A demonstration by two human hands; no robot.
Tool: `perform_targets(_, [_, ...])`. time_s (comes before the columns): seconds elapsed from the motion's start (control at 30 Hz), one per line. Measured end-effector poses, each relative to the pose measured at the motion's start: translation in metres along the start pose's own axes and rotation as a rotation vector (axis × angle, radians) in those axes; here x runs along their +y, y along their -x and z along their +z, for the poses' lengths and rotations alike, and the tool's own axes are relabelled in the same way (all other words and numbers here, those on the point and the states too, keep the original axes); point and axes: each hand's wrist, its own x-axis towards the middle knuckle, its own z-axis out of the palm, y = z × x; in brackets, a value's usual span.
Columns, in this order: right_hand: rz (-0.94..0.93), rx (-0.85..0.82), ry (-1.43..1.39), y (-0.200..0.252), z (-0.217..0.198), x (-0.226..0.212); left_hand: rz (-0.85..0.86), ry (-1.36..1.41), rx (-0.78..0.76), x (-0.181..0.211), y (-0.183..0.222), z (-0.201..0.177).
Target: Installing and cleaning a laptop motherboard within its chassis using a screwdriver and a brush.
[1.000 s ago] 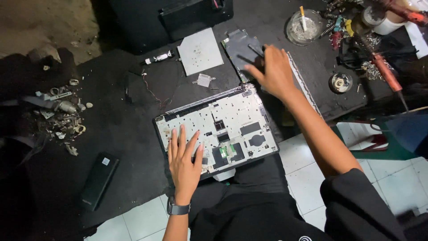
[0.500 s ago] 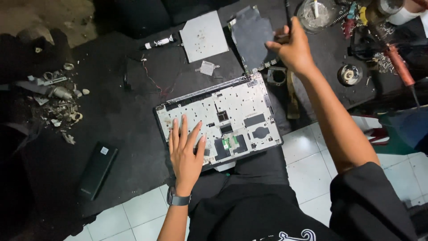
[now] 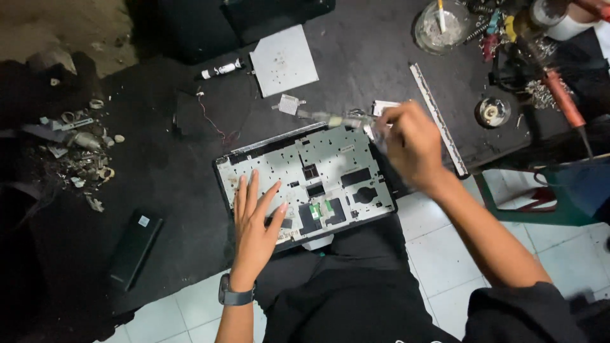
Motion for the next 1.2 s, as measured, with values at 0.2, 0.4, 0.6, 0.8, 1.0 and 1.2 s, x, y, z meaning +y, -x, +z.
perform_targets(0.2, [-0.200, 0.036, 0.172, 0.084, 0.038, 0.005, -0.026, 0.067, 0.033, 0.002, -0.003, 0.003])
perform_targets(0.4, [-0.144, -0.026, 0.181, 0.072, 0.038, -0.041, -0.040, 0.143, 0.097, 0.030, -0.012, 0.020])
perform_targets(0.6, [0.088, -0.203, 0.063, 0.047, 0.012, -0.076, 0.025, 0.029, 0.047, 0.035, -0.016, 0.040])
perform_targets(0.8, [0.366, -0.163, 0.214, 0.049, -0.007, -0.065, 0.022, 0.004, 0.060, 0.032, -0.017, 0.050])
perform_targets(1.0, [0.573, -0.061, 0.021, 0.037, -0.002, -0.082, 0.025, 0.019, 0.109, 0.031, -0.029, 0.050])
perform_targets(1.2, [0.646, -0.056, 0.036, 0.045, 0.006, -0.072, 0.076, 0.053, 0.099, 0.034, -0.036, 0.045])
